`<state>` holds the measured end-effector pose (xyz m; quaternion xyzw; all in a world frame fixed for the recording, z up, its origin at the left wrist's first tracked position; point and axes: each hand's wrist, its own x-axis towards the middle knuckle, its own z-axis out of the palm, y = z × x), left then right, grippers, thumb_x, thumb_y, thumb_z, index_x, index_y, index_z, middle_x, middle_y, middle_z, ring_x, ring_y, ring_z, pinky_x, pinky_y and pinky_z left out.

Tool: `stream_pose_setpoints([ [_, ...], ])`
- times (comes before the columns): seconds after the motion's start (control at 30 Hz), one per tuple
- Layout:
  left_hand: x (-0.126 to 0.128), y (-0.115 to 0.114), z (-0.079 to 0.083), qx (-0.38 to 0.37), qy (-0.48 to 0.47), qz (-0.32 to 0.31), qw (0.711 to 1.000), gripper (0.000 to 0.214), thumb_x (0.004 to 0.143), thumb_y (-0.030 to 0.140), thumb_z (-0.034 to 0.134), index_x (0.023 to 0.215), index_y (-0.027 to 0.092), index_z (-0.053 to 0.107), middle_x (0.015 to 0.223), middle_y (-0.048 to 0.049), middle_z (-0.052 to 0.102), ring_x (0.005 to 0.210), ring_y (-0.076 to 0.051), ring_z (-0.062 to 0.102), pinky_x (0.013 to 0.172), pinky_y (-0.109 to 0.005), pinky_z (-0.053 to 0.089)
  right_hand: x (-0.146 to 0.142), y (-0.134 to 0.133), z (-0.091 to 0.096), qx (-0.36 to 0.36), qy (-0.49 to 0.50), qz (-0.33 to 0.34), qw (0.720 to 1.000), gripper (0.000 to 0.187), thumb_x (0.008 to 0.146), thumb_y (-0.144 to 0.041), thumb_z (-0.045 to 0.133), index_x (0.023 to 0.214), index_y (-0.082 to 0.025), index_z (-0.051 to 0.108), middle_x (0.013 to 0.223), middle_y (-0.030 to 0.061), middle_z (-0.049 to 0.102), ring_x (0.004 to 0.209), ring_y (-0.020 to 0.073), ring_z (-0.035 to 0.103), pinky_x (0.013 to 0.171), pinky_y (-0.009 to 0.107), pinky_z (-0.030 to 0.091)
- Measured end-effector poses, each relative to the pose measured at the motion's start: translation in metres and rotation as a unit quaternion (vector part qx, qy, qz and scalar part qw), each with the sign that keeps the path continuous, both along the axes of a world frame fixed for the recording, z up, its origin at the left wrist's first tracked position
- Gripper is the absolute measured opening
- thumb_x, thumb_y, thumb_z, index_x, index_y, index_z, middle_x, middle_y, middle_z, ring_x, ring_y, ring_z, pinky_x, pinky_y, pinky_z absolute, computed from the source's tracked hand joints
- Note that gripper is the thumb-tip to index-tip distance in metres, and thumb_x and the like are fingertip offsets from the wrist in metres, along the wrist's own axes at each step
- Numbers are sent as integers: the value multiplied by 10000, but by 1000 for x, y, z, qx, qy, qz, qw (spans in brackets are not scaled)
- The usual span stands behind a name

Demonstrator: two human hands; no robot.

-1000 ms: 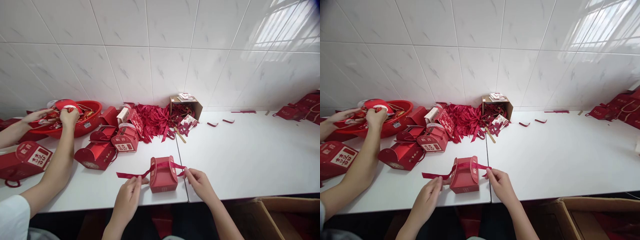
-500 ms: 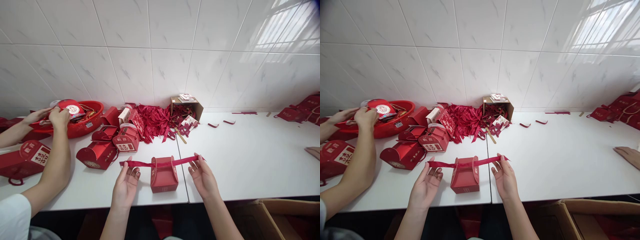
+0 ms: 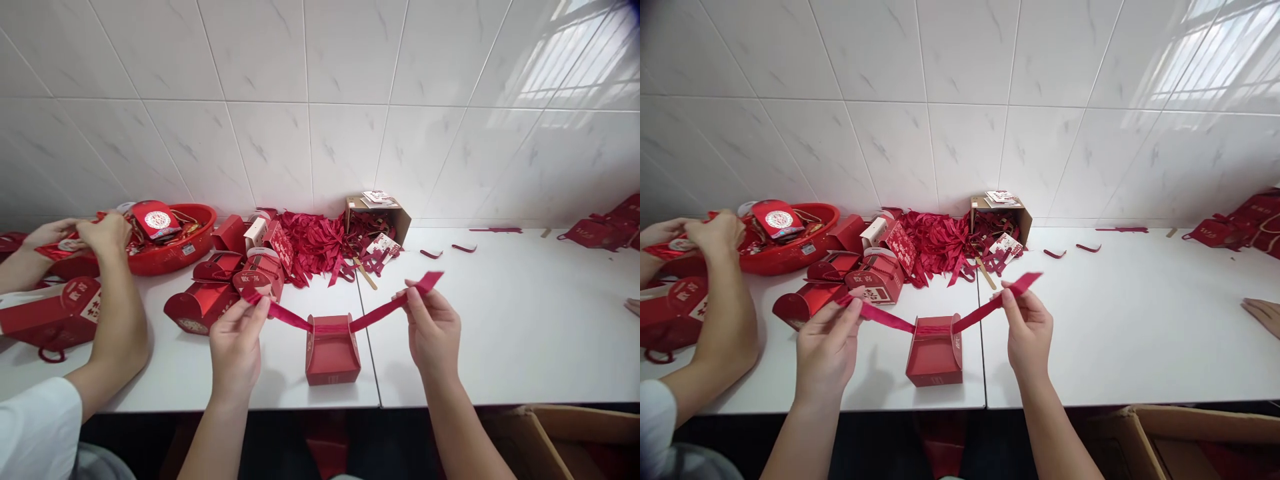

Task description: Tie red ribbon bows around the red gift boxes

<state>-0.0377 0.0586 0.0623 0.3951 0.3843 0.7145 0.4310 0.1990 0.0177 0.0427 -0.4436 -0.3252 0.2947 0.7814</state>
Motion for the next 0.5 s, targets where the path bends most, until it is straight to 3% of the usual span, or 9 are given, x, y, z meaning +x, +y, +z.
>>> stream_pose_setpoints([
  [0.13,8,3,23,55,108,-20,992,218,691,274,787,890,190,764,828,-30,754,829,-172,689,844,-283,541,-11,9,29,60,-85,29,994,119,799,-303,703,861,-202,714,730,5,685,688,131,627,658,261,513],
  [0.23,14,4,37,79,126,-48,988,204,710,291,770,885,188,766,803,-32,751,767,-176,694,790,-290,561,-21,14,46,82,-120,53,988,67,799,-271,701,817,-206,705,752,-1,692,692,117,619,628,225,500],
  [0.37,21,3,51,82,115,-103,985,194,741,289,747,913,200,761,776,-27,749,745,-164,690,773,-279,562,-31,18,56,90,-140,89,982,38,823,-254,678,822,-218,691,716,-24,678,642,93,590,596,201,472],
  [0.5,25,0,57,82,116,-119,983,186,788,328,702,908,200,764,788,-33,753,798,-167,685,816,-280,543,-34,17,60,89,-130,99,983,62,825,-261,675,792,-212,690,701,-28,650,640,88,551,611,211,445],
])
